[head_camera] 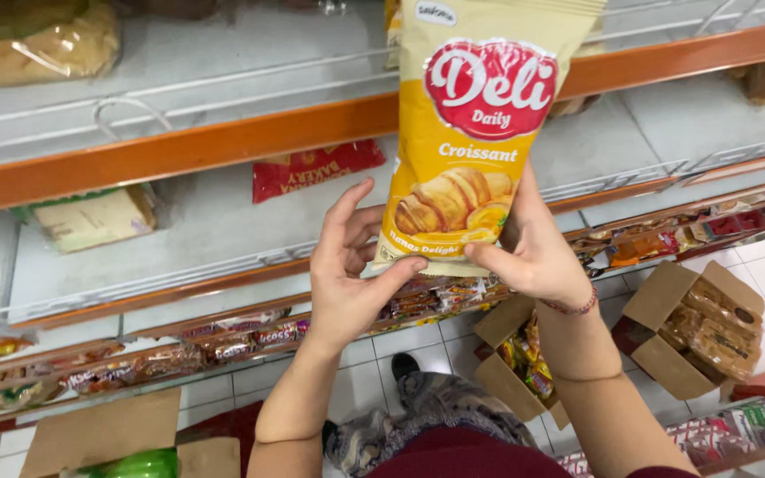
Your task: The person takes packaged food items from a cardboard box, scans them with a handheld scanner, and places them onto store shelves while also using a spray bottle on the shelves.
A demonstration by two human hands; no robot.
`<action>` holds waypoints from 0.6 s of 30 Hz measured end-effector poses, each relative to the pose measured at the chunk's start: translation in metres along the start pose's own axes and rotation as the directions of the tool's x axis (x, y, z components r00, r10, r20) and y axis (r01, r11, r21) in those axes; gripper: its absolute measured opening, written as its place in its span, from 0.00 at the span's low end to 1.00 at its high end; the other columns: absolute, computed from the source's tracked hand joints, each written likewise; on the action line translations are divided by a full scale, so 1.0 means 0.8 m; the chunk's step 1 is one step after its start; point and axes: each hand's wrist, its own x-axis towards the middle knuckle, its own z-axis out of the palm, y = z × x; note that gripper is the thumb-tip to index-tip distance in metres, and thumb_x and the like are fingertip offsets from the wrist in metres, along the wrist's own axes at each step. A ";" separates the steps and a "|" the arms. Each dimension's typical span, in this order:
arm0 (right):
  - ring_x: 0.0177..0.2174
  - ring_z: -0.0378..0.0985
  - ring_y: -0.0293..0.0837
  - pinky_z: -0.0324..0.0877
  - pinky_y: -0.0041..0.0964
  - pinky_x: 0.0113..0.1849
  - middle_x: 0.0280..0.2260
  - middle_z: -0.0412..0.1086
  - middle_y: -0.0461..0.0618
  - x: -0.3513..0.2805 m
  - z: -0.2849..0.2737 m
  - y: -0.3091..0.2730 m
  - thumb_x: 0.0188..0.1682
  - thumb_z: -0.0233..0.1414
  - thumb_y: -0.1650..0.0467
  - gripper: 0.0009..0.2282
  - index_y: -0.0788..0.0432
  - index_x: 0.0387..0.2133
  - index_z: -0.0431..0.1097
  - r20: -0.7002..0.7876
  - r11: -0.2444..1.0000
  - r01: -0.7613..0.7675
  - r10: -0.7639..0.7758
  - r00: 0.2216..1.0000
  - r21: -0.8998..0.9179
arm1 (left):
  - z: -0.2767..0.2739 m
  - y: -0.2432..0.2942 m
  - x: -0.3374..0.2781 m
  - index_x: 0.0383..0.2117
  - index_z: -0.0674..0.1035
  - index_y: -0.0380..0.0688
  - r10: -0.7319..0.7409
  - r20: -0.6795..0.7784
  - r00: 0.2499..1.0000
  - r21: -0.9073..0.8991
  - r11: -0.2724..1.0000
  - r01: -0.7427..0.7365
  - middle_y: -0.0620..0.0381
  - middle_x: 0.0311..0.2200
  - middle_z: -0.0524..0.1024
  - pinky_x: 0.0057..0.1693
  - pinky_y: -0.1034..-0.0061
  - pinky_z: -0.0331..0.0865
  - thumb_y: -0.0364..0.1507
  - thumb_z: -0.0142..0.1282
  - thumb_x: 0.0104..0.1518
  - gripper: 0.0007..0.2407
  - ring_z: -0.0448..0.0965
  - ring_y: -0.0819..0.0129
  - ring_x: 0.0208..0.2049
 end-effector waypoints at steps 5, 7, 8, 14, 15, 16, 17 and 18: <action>0.68 0.60 0.46 0.62 0.40 0.65 0.71 0.49 0.57 0.024 -0.033 -0.034 0.55 0.54 0.82 0.40 0.60 0.74 0.31 -0.126 0.990 0.107 -0.119 0.985 -0.093 | 0.027 0.022 0.048 0.66 0.66 0.33 0.180 0.035 0.983 0.027 0.983 -0.181 0.46 0.61 0.72 0.64 0.66 0.76 0.17 0.67 0.58 0.29 0.75 0.61 0.61; 0.61 0.69 0.46 0.72 0.37 0.57 0.68 0.55 0.58 0.042 -0.044 -0.038 0.55 0.56 0.82 0.38 0.61 0.75 0.39 -0.202 0.983 0.096 -0.127 0.971 -0.155 | 0.034 0.035 0.067 0.64 0.69 0.33 0.197 0.023 0.980 0.152 0.968 -0.199 0.46 0.59 0.72 0.59 0.68 0.77 0.19 0.67 0.56 0.27 0.77 0.63 0.58; 0.57 0.74 0.45 0.77 0.36 0.52 0.67 0.58 0.58 0.049 -0.050 -0.039 0.56 0.56 0.81 0.36 0.62 0.75 0.43 -0.240 0.980 0.082 -0.125 0.963 -0.182 | 0.039 0.040 0.075 0.63 0.69 0.33 0.237 0.016 0.971 0.222 0.947 -0.234 0.46 0.58 0.73 0.59 0.70 0.79 0.20 0.68 0.57 0.27 0.78 0.64 0.56; 0.46 0.72 0.37 0.78 0.29 0.48 0.52 0.61 0.49 0.102 -0.086 -0.038 0.57 0.61 0.82 0.15 0.67 0.51 0.63 -0.300 0.906 0.301 -0.388 0.871 -0.298 | 0.068 0.049 0.129 0.61 0.71 0.36 0.521 0.016 0.853 0.636 0.653 -0.410 0.49 0.47 0.78 0.48 0.75 0.77 0.29 0.73 0.59 0.26 0.81 0.65 0.44; 0.47 0.71 0.37 0.77 0.29 0.49 0.51 0.60 0.49 0.109 -0.090 -0.040 0.56 0.61 0.82 0.13 0.68 0.49 0.66 -0.294 0.896 0.302 -0.400 0.868 -0.325 | 0.072 0.047 0.138 0.61 0.71 0.36 0.547 0.018 0.837 0.659 0.623 -0.421 0.50 0.46 0.78 0.49 0.75 0.76 0.30 0.72 0.61 0.26 0.80 0.65 0.43; 0.49 0.72 0.38 0.77 0.31 0.50 0.52 0.61 0.49 0.112 -0.094 -0.044 0.55 0.61 0.82 0.12 0.69 0.49 0.69 -0.262 0.885 0.296 -0.400 0.878 -0.358 | 0.074 0.047 0.145 0.60 0.71 0.37 0.572 0.026 0.820 0.704 0.572 -0.422 0.52 0.45 0.78 0.50 0.73 0.73 0.32 0.72 0.61 0.26 0.79 0.65 0.43; 0.51 0.72 0.40 0.77 0.32 0.52 0.53 0.60 0.50 0.115 -0.096 -0.046 0.54 0.62 0.82 0.12 0.70 0.48 0.70 -0.236 0.865 0.294 -0.410 0.881 -0.406 | 0.077 0.046 0.152 0.60 0.71 0.37 0.597 0.034 0.801 0.746 0.518 -0.418 0.53 0.45 0.78 0.50 0.72 0.71 0.34 0.72 0.61 0.25 0.78 0.64 0.42; 0.52 0.72 0.42 0.76 0.34 0.53 0.53 0.60 0.51 0.118 -0.099 -0.049 0.52 0.62 0.82 0.12 0.70 0.48 0.72 -0.207 0.841 0.296 -0.422 0.882 -0.453 | 0.078 0.045 0.158 0.59 0.72 0.37 0.624 0.050 0.780 0.803 0.439 -0.403 0.54 0.45 0.78 0.50 0.69 0.67 0.35 0.72 0.59 0.26 0.76 0.63 0.41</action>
